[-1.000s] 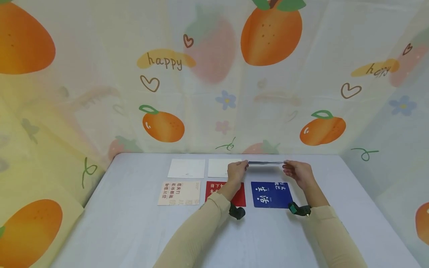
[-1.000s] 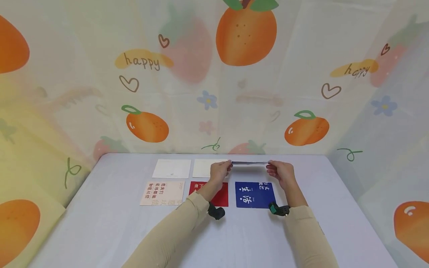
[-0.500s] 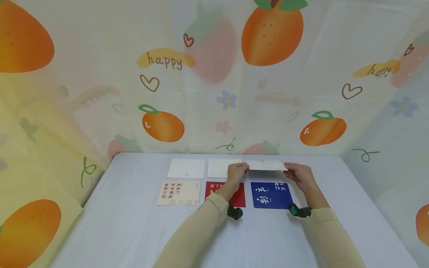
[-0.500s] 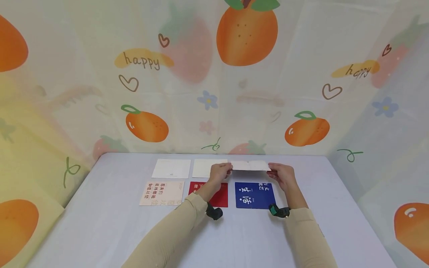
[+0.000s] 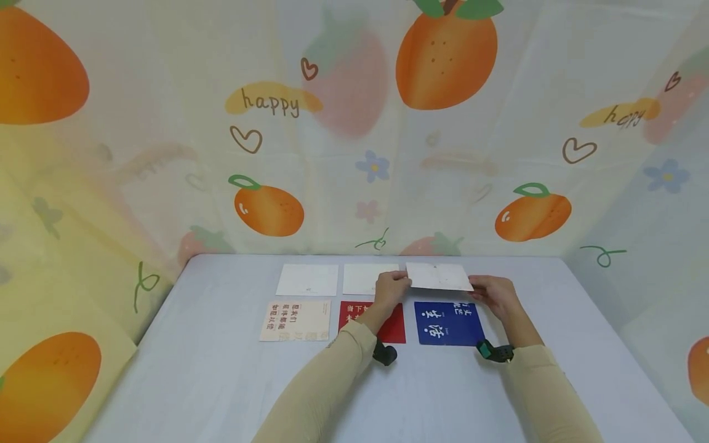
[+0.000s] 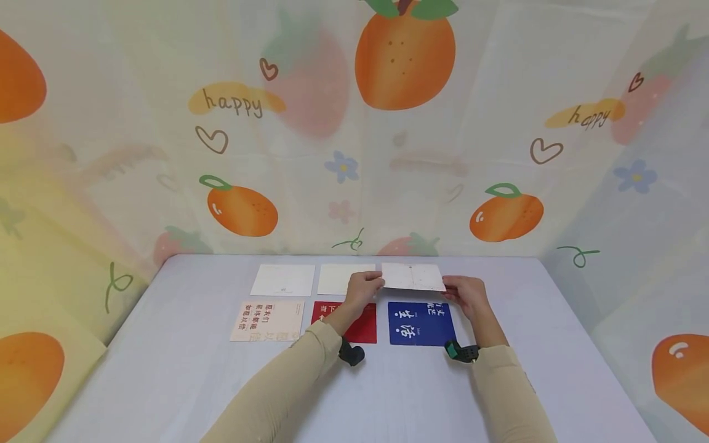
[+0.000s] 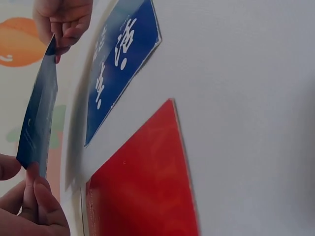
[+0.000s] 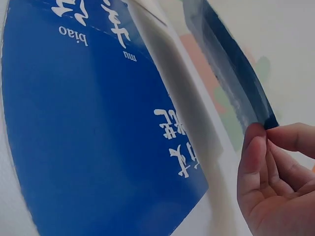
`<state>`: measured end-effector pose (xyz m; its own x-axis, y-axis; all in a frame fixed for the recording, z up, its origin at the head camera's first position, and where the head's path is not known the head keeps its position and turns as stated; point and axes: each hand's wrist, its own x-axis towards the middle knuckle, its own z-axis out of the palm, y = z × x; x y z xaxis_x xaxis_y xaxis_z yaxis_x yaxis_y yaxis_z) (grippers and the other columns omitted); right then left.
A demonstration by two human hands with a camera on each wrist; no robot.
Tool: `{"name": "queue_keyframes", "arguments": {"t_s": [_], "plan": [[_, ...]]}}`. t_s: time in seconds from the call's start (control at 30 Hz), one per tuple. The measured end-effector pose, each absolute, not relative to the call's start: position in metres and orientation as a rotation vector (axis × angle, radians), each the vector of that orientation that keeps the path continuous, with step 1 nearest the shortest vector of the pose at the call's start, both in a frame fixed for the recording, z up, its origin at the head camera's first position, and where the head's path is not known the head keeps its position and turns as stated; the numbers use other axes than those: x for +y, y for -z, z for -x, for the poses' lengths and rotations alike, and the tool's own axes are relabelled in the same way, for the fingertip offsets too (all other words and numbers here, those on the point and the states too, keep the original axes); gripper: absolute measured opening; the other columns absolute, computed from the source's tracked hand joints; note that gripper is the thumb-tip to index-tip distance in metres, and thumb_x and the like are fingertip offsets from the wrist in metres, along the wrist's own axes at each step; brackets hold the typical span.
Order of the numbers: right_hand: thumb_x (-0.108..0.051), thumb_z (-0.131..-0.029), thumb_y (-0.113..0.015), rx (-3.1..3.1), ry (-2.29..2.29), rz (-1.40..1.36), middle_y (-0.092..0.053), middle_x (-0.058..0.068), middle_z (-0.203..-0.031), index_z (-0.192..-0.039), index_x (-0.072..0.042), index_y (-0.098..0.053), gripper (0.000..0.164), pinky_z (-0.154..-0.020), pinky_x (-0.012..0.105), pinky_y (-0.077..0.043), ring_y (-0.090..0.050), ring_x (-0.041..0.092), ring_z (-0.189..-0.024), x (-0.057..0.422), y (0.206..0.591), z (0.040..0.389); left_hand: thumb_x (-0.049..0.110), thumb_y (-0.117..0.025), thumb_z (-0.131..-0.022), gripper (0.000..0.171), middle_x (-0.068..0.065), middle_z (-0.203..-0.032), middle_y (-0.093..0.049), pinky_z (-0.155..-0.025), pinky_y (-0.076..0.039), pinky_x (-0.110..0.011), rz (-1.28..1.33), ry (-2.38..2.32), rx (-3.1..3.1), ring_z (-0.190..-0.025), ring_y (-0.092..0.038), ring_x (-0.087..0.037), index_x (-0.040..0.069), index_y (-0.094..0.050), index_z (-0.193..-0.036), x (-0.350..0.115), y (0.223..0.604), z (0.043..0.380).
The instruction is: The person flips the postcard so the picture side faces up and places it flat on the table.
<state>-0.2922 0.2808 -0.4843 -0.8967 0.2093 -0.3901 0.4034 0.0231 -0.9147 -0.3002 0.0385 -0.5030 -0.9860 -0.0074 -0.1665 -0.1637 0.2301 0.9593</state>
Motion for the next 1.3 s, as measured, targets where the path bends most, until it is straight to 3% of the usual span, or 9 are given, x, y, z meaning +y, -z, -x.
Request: {"name": "queue_keyframes", "arguments": {"t_s": [0.3, 0.53, 0.7, 1.0, 1.13, 1.3], "plan": [[-0.011, -0.095, -0.058, 2.226, 1.919, -0.626, -0.065, -0.015, -0.073, -0.135, 0.007, -0.051, 0.045, -0.067, 0.019, -0.054, -0.063, 0.006, -0.069, 0.2817, 0.4887, 0.2934, 0.013, -0.065, -0.088, 0.036, -0.012, -0.115, -0.07, -0.08, -0.054, -0.028, 0.119, -1.829, 2.38, -0.092, -0.063, -0.017, 0.003, -0.067, -0.122, 0.0369, 0.5016, 0.2979], [-0.01, -0.095, -0.055, 2.283, 1.836, -0.612, -0.065, -0.009, -0.079, -0.135, 0.006, -0.051, 0.043, -0.066, 0.019, -0.054, -0.06, 0.008, -0.07, 0.2832, 0.491, 0.2935, 0.009, -0.064, -0.085, 0.044, -0.012, -0.114, -0.069, -0.069, -0.05, -0.023, 0.064, -1.736, 2.415, -0.087, -0.06, -0.015, 0.005, -0.063, -0.129, 0.0394, 0.5021, 0.2982], [-0.01, -0.095, -0.056, 2.28, 1.806, -0.619, -0.065, -0.006, -0.078, -0.136, 0.007, -0.051, 0.044, -0.066, 0.02, -0.054, -0.06, 0.009, -0.069, 0.2832, 0.4907, 0.2924, 0.007, -0.064, -0.084, 0.043, -0.013, -0.116, -0.069, -0.071, -0.05, -0.024, 0.066, -1.7, 2.453, -0.09, -0.06, -0.017, 0.005, -0.064, -0.128, 0.0412, 0.5031, 0.2986], [-0.008, -0.094, -0.057, 2.315, 1.777, -0.579, -0.064, -0.005, -0.073, -0.13, 0.012, -0.053, 0.042, -0.063, 0.02, -0.053, -0.06, 0.009, -0.067, 0.282, 0.4942, 0.2971, 0.009, -0.065, -0.084, 0.028, -0.013, -0.109, -0.072, -0.077, -0.055, -0.03, 0.11, -1.615, 2.584, -0.096, -0.064, -0.022, 0.001, -0.072, -0.109, 0.0409, 0.5006, 0.2972], [-0.008, -0.094, -0.058, 2.329, 1.756, -0.575, -0.064, -0.005, -0.072, -0.13, 0.013, -0.053, 0.042, -0.062, 0.02, -0.053, -0.06, 0.009, -0.066, 0.2808, 0.4946, 0.2988, 0.008, -0.064, -0.084, 0.022, -0.012, -0.099, -0.073, -0.067, -0.053, -0.026, 0.064, -1.558, 2.641, -0.083, -0.063, -0.019, 0.0, -0.074, -0.101, 0.0407, 0.5018, 0.2987], [-0.009, -0.094, -0.058, 2.35, 1.727, -0.587, -0.065, -0.003, -0.074, -0.13, 0.011, -0.054, 0.041, -0.062, 0.02, -0.053, -0.059, 0.009, -0.066, 0.2796, 0.4944, 0.2997, 0.01, -0.065, -0.085, 0.012, -0.008, -0.082, -0.068, -0.054, -0.039, -0.021, 0.011, -1.414, 2.708, -0.068, -0.052, -0.014, 0.001, -0.073, -0.087, 0.0429, 0.5053, 0.302]]}}
